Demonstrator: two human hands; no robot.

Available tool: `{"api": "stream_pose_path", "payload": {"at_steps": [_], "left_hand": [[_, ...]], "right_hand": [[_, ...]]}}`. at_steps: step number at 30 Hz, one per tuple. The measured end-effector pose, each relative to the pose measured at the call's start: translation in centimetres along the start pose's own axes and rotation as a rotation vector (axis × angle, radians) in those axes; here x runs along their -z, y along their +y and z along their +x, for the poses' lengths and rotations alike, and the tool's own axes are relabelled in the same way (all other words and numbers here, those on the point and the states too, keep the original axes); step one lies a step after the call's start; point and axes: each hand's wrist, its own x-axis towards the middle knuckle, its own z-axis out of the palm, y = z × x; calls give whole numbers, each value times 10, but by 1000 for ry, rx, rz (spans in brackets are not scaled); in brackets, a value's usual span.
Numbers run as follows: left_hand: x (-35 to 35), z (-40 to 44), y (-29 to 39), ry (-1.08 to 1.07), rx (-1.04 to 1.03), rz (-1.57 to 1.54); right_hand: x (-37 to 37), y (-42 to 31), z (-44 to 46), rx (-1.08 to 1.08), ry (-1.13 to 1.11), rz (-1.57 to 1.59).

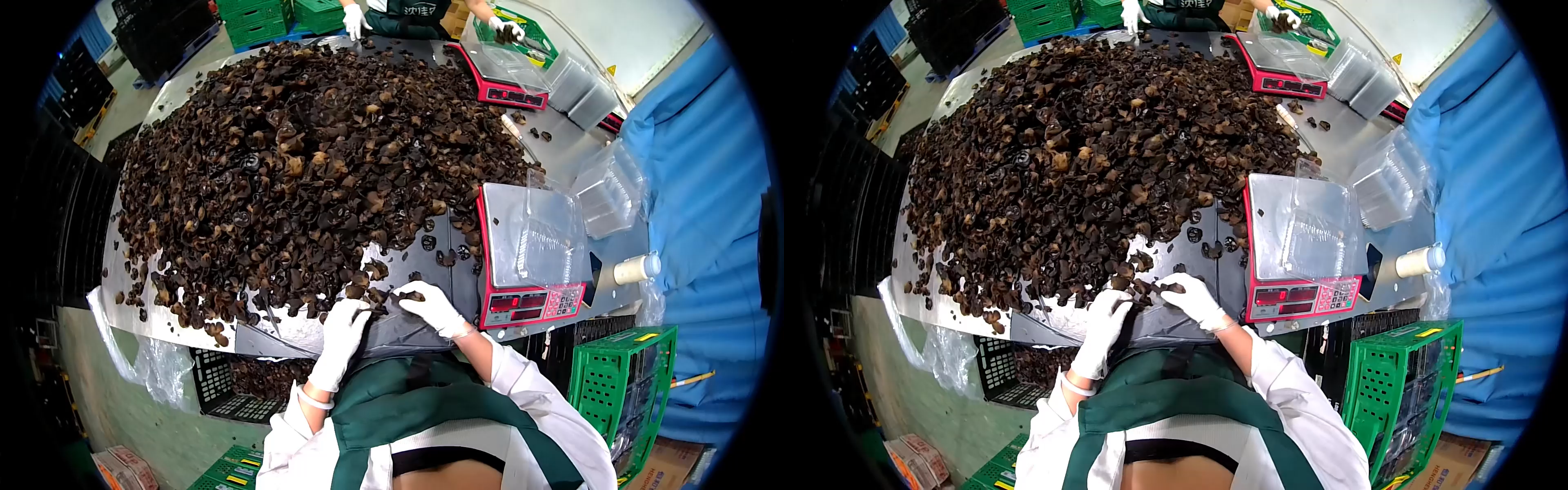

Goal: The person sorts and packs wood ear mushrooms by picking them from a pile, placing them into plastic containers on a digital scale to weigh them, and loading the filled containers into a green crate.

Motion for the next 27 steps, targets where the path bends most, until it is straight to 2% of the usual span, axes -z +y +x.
{"api": "stream_pose_path", "payload": {"at_steps": [1, 3, 4, 5, 7, 8, 9, 11, 13, 15, 17, 18, 21, 23, 25, 27], "left_hand": [[8, 1, 4, -71, 174, -150], [14, 0, 5, -81, 313, -432], [21, 4, 17, -78, 312, -433], [31, 7, 31, -90, 347, -495], [38, 13, 50, -102, 383, -558], [37, 15, 57, -95, 377, -610], [35, 16, 60, -88, 370, -661], [30, 19, 63, -100, 332, -558], [20, 22, 71, -11, 239, -469], [6, 23, 69, 47, 92, -269], [10, 27, 80, -74, -82, -134], [10, 32, 83, -22, -245, -112], [22, 39, 76, 42, -149, -138], [45, 45, 79, 110, 159, -310], [52, 41, 49, 197, 185, -238], [51, 31, 19, 192, 170, -151]], "right_hand": [[9, -3, -1, -362, -104, 371], [16, -11, -4, -416, -163, 756], [14, -21, -10, -305, -195, 662], [14, -23, -9, -304, -196, 660], [11, -28, -7, -367, -264, 1217], [9, -34, -6, -510, -169, 1221], [7, -42, -6, -510, -170, 1220], [5, -54, -5, -327, -190, 845], [5, -29, -2, -292, -256, 922], [-3, -25, -2, -515, -165, 1316], [-7, -4, -3, -489, -216, 1424], [-8, -8, -3, -481, -198, 1461], [3, -35, -5, -487, -134, 1555], [22, -56, -8, -353, -82, 1602], [49, -84, -13, -244, 55, 1623], [86, -103, -19, -161, 239, 1588]]}}
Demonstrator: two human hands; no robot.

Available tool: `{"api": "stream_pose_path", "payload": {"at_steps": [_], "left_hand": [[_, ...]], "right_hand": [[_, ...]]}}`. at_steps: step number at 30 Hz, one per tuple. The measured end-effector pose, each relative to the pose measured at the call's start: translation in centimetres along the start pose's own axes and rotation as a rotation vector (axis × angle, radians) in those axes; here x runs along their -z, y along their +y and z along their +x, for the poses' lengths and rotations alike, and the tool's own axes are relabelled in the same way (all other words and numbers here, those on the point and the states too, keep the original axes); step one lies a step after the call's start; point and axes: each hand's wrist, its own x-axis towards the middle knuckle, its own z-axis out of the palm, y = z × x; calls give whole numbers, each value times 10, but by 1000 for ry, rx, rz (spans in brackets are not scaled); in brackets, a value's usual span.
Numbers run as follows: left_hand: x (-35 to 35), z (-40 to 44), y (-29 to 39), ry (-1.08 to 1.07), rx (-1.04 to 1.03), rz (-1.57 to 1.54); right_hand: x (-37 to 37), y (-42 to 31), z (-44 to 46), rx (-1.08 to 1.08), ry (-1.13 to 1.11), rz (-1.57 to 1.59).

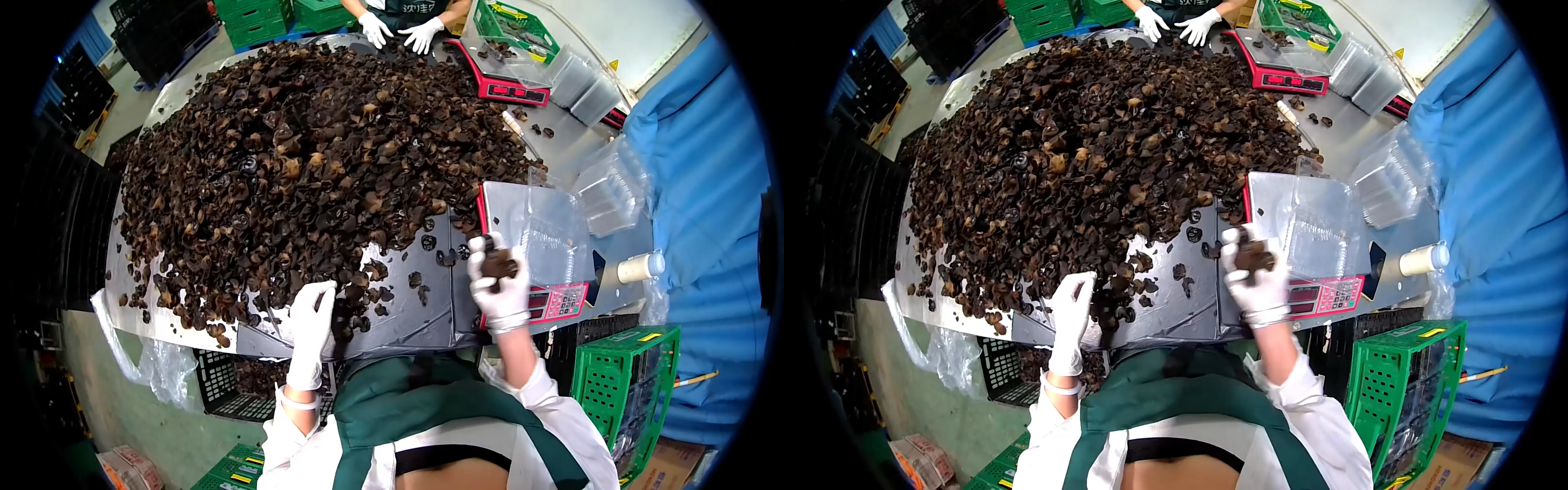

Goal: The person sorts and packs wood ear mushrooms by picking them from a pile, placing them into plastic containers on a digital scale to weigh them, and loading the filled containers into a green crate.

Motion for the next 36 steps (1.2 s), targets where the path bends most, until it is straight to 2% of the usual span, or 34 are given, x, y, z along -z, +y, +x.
{"api": "stream_pose_path", "payload": {"at_steps": [2, 4, 5, 6, 8, 9, 10, 12, 13, 15, 16, 18, 19, 20, 21, 22, 24, 25, 26, 28, 30, 32, 33, 34, 36], "left_hand": [[2, -9, -21, -29, -141, 218], [-3, -15, -21, -43, -248, 352], [-10, -16, -27, -60, -264, 410], [-17, -16, -26, -19, -364, 417], [-33, -11, -25, -69, -449, 474], [-41, -7, -17, -98, -481, 505], [-48, -5, -15, -175, -483, 527], [-62, -1, -9, -284, -500, 613], [-69, -1, -14, -350, -519, 681], [-82, -2, -22, -341, -569, 757], [-86, -2, -25, -342, -595, 803], [-79, -6, -20, -337, -597, 726], [-73, -9, -16, -327, -597, 648], [-66, -11, -14, -255, -606, 582], [-55, -15, -9, -231, -527, 560], [-44, -20, -8, -207, -446, 540], [-21, -31, -21, -5, -400, 455], [-5, -37, -20, 0, -297, 434], [9, -44, -20, 65, -247, 439], [35, -64, -35, 190, -92, 449], [60, -85, -42, 289, 53, 447], [86, -104, -55, 376, 26, 519], [94, -111, -54, 423, 98, 489], [100, -115, -53, 467, 171, 457], [105, -116, -54, 544, 224, 367]], "right_hand": [[3, -46, -10, 254, 62, -185], [-10, -76, -21, 579, 268, -438], [3, -100, -27, 608, 144, -568], [5, -111, -31, 704, 180, -661], [31, -143, -29, 893, 273, -897], [39, -154, -35, 883, 266, -1030], [27, -149, -46, 781, 364, -1110], [22, -139, -44, 1051, 461, -1584], [18, -133, -41, 1048, 458, -1587], [8, -113, -38, 1248, 398, -1901], [-9, -89, -33, 1190, 433, -1896], [-16, -50, -13, 1045, 265, -2056], [-18, -29, -1, 1067, -21, -2258], [-9, -7, 15, 972, -180, -2193], [0, 14, 32, 909, -370, -2119], [17, 35, 48, 731, -342, -2068], [38, 75, 74, 565, -341, -2052], [54, 92, 85, 542, -346, -2097], [63, 101, 95, 618, -463, -2284], [78, 111, 108, 713, -556, -2454], [81, 109, 113, 549, -459, -2397], [66, 106, 105, 531, -399, -2183], [51, 108, 95, 278, -251, -2021], [35, 113, 86, 128, -374, -1969], [4, 138, 68, -349, -593, -1765]]}}
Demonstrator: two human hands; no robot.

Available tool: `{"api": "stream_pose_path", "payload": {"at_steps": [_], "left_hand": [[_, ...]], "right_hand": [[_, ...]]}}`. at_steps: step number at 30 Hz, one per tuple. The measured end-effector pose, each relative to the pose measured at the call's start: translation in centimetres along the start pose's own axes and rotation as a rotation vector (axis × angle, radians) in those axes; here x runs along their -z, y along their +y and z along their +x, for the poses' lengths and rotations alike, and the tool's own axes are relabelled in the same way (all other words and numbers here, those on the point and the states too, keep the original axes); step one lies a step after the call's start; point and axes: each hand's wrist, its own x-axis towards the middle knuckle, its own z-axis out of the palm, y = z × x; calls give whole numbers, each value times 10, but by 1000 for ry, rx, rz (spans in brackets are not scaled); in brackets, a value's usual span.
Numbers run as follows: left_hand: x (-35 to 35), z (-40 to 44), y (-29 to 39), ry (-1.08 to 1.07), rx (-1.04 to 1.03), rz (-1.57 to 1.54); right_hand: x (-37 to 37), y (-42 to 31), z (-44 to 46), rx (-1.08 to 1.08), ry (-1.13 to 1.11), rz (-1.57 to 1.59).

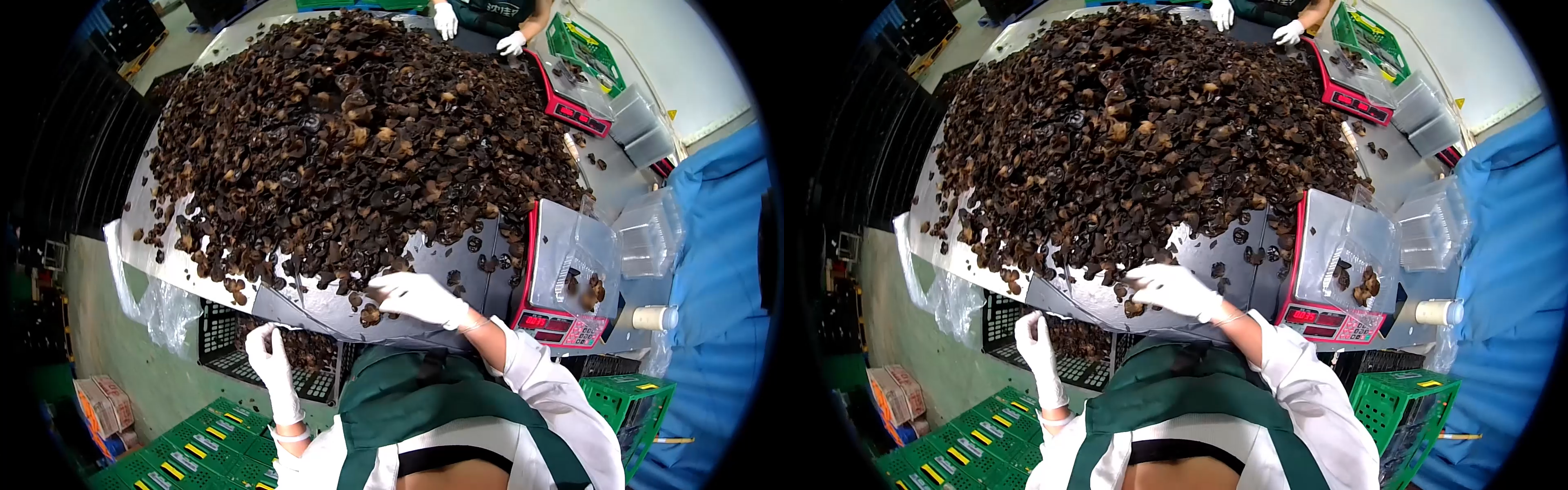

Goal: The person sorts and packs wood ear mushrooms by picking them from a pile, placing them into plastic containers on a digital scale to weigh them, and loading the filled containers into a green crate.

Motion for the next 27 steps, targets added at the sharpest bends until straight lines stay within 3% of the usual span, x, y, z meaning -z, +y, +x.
{"api": "stream_pose_path", "payload": {"at_steps": [2, 3, 4, 6, 8, 12, 17, 21, 22, 23, 24, 25, 27], "left_hand": [[-6, 7, 13, 73, -138, 53], [-11, 8, 21, 77, -178, 62], [-16, 10, 34, 45, -273, 99], [-36, 5, 48, -115, -316, 28], [-54, 0, 59, -404, -430, 18], [-91, -29, 51, -521, -576, 107], [-101, -29, 47, -609, -586, 122], [-87, -23, 34, -517, -548, 35], [-78, -20, 30, -420, -540, 23], [-66, -16, 26, -369, -478, 4], [-53, -12, 19, -350, -371, 45], [-45, -9, 4, -253, -353, 112], [-26, -2, -12, -154, -366, 359]], "right_hand": [[-12, -13, 19, 240, 21, -238], [-16, 15, 40, 432, 153, -529], [-13, 22, 56, 470, 242, -691], [-6, 11, 66, 287, 170, -1003], [-6, 39, 59, 350, 103, -1155], [2, 61, 11, 319, 121, -1055], [21, 68, -48, 346, 201, -935], [31, 74, -69, 308, 345, -658], [32, 75, -74, 169, 341, -465], [35, 77, -75, 181, 362, -394], [39, 79, -76, 194, 384, -324], [42, 76, -79, 63, 361, -112], [47, 73, -79, 48, 445, -35]]}}
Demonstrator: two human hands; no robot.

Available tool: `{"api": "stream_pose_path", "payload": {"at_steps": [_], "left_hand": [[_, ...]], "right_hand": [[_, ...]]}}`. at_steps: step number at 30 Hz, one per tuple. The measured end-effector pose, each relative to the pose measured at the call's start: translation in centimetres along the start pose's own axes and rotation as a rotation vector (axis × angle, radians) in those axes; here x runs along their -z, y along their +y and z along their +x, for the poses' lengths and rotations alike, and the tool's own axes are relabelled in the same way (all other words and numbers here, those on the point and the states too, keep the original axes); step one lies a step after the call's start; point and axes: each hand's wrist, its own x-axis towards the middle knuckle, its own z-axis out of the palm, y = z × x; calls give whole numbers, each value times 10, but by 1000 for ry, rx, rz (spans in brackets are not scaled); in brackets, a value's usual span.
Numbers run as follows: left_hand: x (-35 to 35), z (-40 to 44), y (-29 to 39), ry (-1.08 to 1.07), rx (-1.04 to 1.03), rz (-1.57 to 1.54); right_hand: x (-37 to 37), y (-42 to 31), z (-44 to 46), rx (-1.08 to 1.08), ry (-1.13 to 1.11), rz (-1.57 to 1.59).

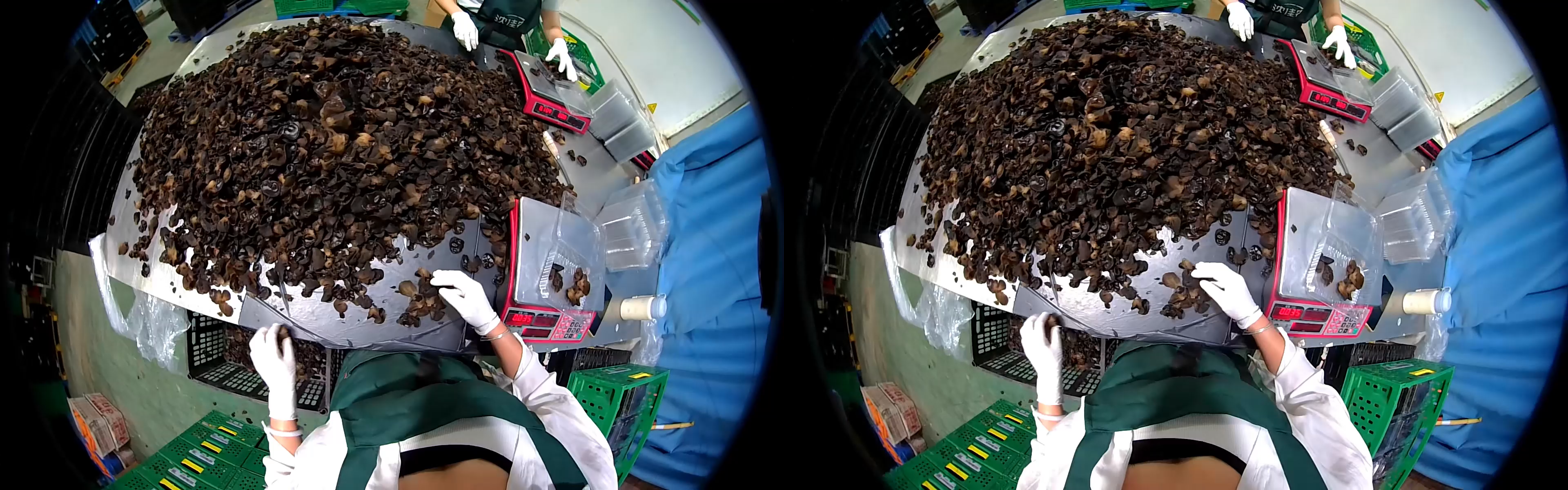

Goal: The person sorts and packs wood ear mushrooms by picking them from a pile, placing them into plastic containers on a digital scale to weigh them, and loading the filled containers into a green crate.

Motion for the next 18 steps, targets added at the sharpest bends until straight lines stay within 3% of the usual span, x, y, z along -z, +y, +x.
{"api": "stream_pose_path", "payload": {"at_steps": [3, 5, 6, 7, 9, 10, 14, 15, 18], "left_hand": [[10, 8, 8, 46, -54, 20], [11, 20, 31, -32, -104, -130], [6, 26, 47, -74, -153, -193], [2, 32, 61, -114, -202, -257], [-21, 37, 77, -164, -331, -363], [-27, 40, 88, -173, -381, -378], [-51, 47, 117, -252, -464, -469], [-55, 49, 123, -287, -476, -484], [-61, 53, 143, -401, -626, -497]], "right_hand": [[-10, -5, 8, -64, 132, 102], [-17, -12, 13, -82, 66, -263], [-24, -4, 13, 158, 72, -437], [-30, -6, 14, 264, 65, -489], [-32, -3, 12, 257, -35, -532], [-29, 0, 11, 251, -18, -444], [-1, 18, 3, -106, -26, 113], [8, 6, -1, -282, -23, 309], [26, 17, -13, -313, -1, 838]]}}
